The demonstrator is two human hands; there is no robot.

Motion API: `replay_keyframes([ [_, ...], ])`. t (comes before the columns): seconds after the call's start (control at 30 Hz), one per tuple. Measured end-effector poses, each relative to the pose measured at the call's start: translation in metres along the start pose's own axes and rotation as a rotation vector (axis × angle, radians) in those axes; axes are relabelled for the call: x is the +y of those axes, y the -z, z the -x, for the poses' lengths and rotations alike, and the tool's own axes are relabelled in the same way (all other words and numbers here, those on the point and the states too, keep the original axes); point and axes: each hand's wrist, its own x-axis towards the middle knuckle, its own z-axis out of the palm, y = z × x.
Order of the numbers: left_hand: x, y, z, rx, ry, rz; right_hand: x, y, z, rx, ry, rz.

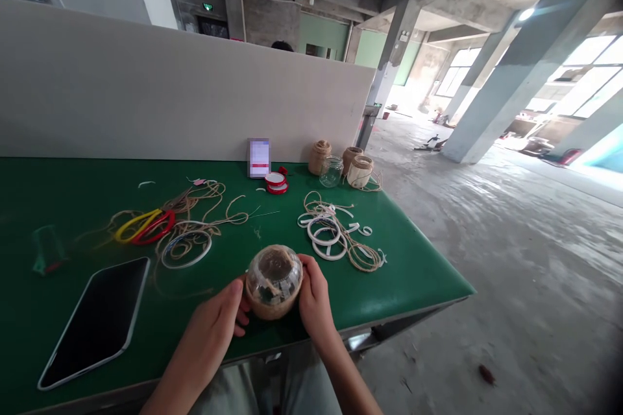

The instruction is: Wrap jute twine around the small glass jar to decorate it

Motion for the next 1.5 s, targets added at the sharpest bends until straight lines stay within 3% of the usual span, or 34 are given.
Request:
replay_keyframes([
  [0.07, 0.006, 0.006, -0.002, 0.005, -0.055, -0.188, 0.002, 0.005, 0.001, -0.023, 0.002, 0.024],
  [0.17, 0.020, 0.018, -0.010, 0.156, -0.171, -0.404, -0.001, 0.014, 0.000, -0.040, 0.014, 0.069],
  [0.23, 0.033, 0.023, -0.019, 0.215, -0.320, -0.443, -0.006, 0.018, -0.002, -0.011, 0.019, 0.080],
  [0.4, 0.067, 0.020, -0.043, 0.041, -0.806, -0.680, -0.020, 0.025, -0.006, -0.005, 0.063, 0.069],
  [0.57, 0.089, 0.011, -0.052, -0.173, -1.010, -0.851, -0.033, 0.028, -0.006, -0.010, 0.090, 0.027],
  [0.8, 0.101, 0.012, -0.057, -0.318, -1.042, -0.913, -0.041, 0.028, -0.011, -0.044, 0.089, -0.008],
  [1.03, 0.085, 0.007, -0.069, -0.237, -1.131, -0.848, -0.050, 0.032, -0.006, -0.059, 0.235, 0.071],
  [1.27, 0.072, 0.003, -0.073, -0.119, -0.944, -0.693, -0.059, 0.033, -0.004, -0.115, 0.516, 0.341],
  [1.5, 0.075, 0.012, -0.071, 0.072, -0.748, -0.593, -0.064, 0.030, -0.007, -0.112, 0.508, 0.450],
])
